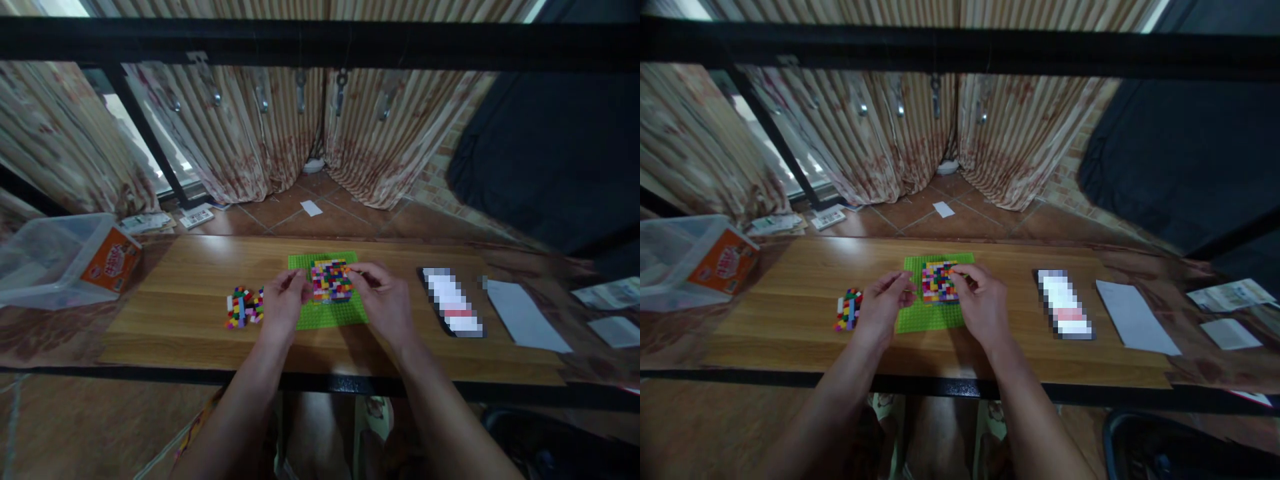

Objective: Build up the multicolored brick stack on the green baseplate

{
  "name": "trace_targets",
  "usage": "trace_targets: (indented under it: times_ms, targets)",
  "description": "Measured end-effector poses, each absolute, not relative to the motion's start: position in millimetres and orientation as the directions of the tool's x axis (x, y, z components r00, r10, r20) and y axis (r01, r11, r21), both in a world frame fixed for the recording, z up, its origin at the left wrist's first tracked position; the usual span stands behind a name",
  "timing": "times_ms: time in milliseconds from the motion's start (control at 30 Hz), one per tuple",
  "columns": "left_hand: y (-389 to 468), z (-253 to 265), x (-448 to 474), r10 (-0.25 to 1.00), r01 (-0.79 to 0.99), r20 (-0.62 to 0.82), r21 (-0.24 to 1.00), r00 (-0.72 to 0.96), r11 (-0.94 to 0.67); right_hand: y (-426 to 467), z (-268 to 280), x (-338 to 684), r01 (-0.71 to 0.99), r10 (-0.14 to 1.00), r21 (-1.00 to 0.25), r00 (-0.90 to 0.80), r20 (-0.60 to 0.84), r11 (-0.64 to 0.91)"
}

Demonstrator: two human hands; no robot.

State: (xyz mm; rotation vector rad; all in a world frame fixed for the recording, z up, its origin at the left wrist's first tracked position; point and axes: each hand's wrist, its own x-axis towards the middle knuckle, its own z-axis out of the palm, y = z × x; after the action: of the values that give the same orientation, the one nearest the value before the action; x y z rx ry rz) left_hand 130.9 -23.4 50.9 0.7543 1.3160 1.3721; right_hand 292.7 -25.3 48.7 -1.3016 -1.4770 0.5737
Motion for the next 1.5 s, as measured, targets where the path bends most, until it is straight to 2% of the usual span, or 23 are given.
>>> trace_targets:
  times_ms: [67,233,433,567,867,1033,1233,1500]
  targets:
    - [-24,47,127,0.954,-0.190,-0.206,0.968,-0.216,0.166,-24,46,297,0.429,0.923,-0.855,0.107,0.369,0.292]
    - [-37,31,133,0.985,0.117,-0.170,0.978,-0.030,0.173,-18,33,298,0.452,0.913,-0.811,-0.020,0.406,0.371]
    - [-46,27,142,0.991,0.317,-0.122,0.943,0.050,0.101,-9,21,302,0.500,0.932,-0.792,-0.107,0.346,0.351]
    - [-48,32,145,0.990,0.362,-0.101,0.931,0.103,0.057,-7,17,304,0.519,0.935,-0.780,-0.146,0.323,0.350]
    - [-51,27,154,0.985,0.434,-0.108,0.900,0.134,0.039,-5,17,301,0.532,0.937,-0.780,-0.078,0.342,0.329]
    - [-53,30,156,0.984,0.471,-0.137,0.880,0.110,0.070,-4,18,305,0.539,0.960,-0.813,0.027,0.279,0.221]
    - [-55,31,158,0.984,0.506,-0.148,0.859,0.094,0.081,-3,12,298,0.457,0.976,-0.890,0.188,0.111,0.013]
    - [-56,33,160,0.988,0.513,-0.114,0.857,0.103,0.046,-1,3,293,0.389,0.978,-0.921,0.195,0.068,-0.013]
